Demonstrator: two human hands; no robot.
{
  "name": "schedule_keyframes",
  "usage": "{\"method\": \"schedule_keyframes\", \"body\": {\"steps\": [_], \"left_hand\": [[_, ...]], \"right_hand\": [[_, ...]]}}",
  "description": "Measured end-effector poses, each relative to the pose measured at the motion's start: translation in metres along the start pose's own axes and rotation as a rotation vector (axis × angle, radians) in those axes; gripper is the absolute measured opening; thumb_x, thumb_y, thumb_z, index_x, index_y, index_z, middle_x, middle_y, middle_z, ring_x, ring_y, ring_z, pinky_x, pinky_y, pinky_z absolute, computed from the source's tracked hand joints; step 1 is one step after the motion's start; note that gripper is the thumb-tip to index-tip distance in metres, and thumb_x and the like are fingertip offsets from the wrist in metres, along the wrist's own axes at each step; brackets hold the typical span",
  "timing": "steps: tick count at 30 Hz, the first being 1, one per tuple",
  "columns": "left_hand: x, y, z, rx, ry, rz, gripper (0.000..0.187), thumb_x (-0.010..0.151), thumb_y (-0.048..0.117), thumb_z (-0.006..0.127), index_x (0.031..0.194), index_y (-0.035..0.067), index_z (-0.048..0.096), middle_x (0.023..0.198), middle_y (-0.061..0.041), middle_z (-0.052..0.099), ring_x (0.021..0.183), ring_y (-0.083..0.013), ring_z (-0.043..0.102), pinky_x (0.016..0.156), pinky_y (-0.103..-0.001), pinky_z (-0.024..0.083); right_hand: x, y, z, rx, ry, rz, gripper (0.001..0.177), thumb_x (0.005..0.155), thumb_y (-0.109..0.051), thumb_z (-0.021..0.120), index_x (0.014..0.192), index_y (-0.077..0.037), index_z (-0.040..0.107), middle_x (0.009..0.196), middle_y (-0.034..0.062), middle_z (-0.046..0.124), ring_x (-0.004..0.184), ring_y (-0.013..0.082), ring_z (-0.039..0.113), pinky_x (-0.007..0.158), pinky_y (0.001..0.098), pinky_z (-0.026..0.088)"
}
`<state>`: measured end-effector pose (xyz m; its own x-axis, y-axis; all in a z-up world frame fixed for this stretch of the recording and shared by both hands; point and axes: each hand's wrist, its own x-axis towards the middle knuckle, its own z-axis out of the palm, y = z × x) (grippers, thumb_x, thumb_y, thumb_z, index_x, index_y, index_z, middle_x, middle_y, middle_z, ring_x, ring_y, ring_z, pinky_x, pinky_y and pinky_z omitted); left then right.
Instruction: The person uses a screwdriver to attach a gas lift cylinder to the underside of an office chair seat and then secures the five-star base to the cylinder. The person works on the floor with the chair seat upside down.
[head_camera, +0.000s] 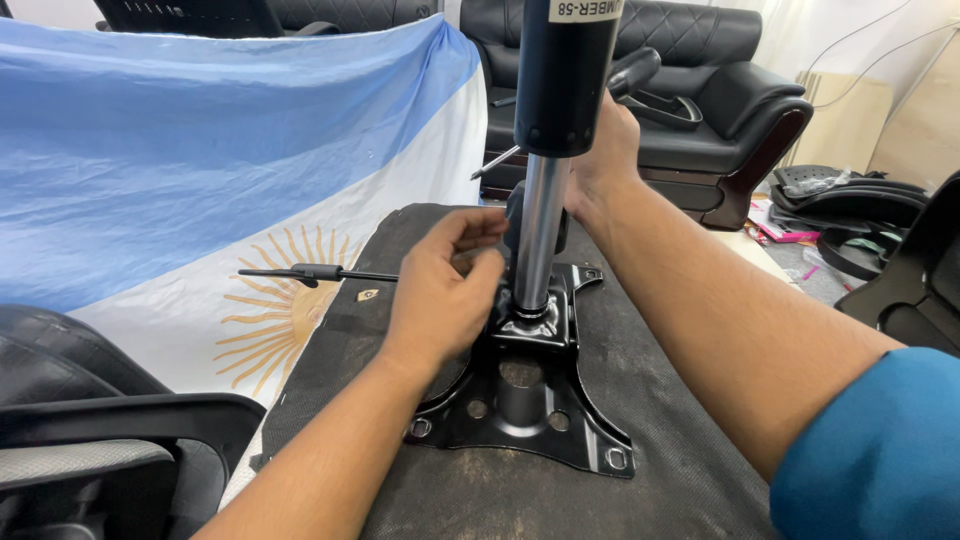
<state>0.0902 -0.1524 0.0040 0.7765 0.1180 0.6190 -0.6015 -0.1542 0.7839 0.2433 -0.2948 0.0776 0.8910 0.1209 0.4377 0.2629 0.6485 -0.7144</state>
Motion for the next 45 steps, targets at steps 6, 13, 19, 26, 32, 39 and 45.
{"method": "schedule_keyframes", "body": {"steps": [6,13,19,26,32,39,45], "left_hand": [[0.049,-0.019,-0.054,0.291,0.035,-0.017,0.027,0.089,0.009,0.059,0.112,0.0,0.07,0.104,-0.008,0.078,0.097,-0.016,0.073,0.086,-0.029,0.056],[0.12,-0.043,-0.086,0.382,-0.407,-0.309,0.03,0.089,0.017,0.068,0.115,0.002,0.071,0.098,-0.01,0.075,0.09,-0.0155,0.07,0.077,-0.03,0.054],[0.156,-0.068,-0.075,0.425,-0.727,-0.43,0.038,0.088,0.021,0.068,0.124,0.008,0.065,0.108,-0.001,0.074,0.096,-0.0132,0.071,0.082,-0.03,0.057],[0.144,-0.103,-0.057,0.257,-0.716,-0.497,0.022,0.091,0.016,0.066,0.111,0.005,0.067,0.1,-0.003,0.075,0.091,-0.0126,0.071,0.078,-0.031,0.056],[0.122,-0.119,-0.055,0.24,-0.591,-0.496,0.015,0.094,0.014,0.069,0.105,0.004,0.067,0.087,-0.006,0.071,0.08,-0.012,0.067,0.071,-0.027,0.055],[0.119,-0.12,-0.057,0.154,-0.523,-0.604,0.029,0.092,0.014,0.069,0.119,0.003,0.071,0.089,-0.005,0.071,0.08,-0.0108,0.069,0.071,-0.027,0.057],[0.118,-0.118,-0.057,0.212,-0.498,-0.651,0.027,0.094,0.014,0.063,0.118,0.005,0.072,0.098,-0.005,0.076,0.082,-0.0112,0.07,0.075,-0.027,0.058]], "right_hand": [[0.008,0.004,0.009,-0.339,-0.022,0.132,0.023,0.091,-0.024,0.058,0.101,-0.003,0.062,0.096,0.0113,0.07,0.078,0.0258,0.081,0.067,0.0324,0.066],[0.032,0.012,0.033,-0.897,-0.178,0.155,0.047,0.094,-0.035,0.07,0.116,0.005,0.056,0.093,0.0143,0.067,0.073,0.0203,0.078,0.058,0.024,0.063],[0.038,0.011,0.044,-1.439,-0.369,0.089,0.049,0.095,-0.039,0.072,0.122,0.002,0.069,0.095,0.0112,0.075,0.077,0.0147,0.074,0.067,0.0258,0.061],[0.034,0.02,0.043,-1.305,-0.369,0.103,0.047,0.088,-0.025,0.075,0.12,0.007,0.059,0.085,0.0146,0.074,0.071,0.0171,0.075,0.064,0.0278,0.063],[0.035,0.022,0.039,-1.314,-0.436,0.122,0.044,0.089,-0.026,0.074,0.116,0.007,0.06,0.081,0.0129,0.073,0.069,0.0153,0.075,0.062,0.0256,0.064],[0.039,0.028,0.037,-1.276,-0.428,0.149,0.052,0.092,-0.028,0.07,0.128,0.005,0.053,0.079,0.0141,0.074,0.066,0.0166,0.075,0.059,0.0268,0.063],[0.046,0.036,0.029,-1.199,-0.415,0.172,0.055,0.091,-0.029,0.071,0.132,0.004,0.052,0.08,0.0135,0.075,0.066,0.0151,0.074,0.059,0.0255,0.063]]}}
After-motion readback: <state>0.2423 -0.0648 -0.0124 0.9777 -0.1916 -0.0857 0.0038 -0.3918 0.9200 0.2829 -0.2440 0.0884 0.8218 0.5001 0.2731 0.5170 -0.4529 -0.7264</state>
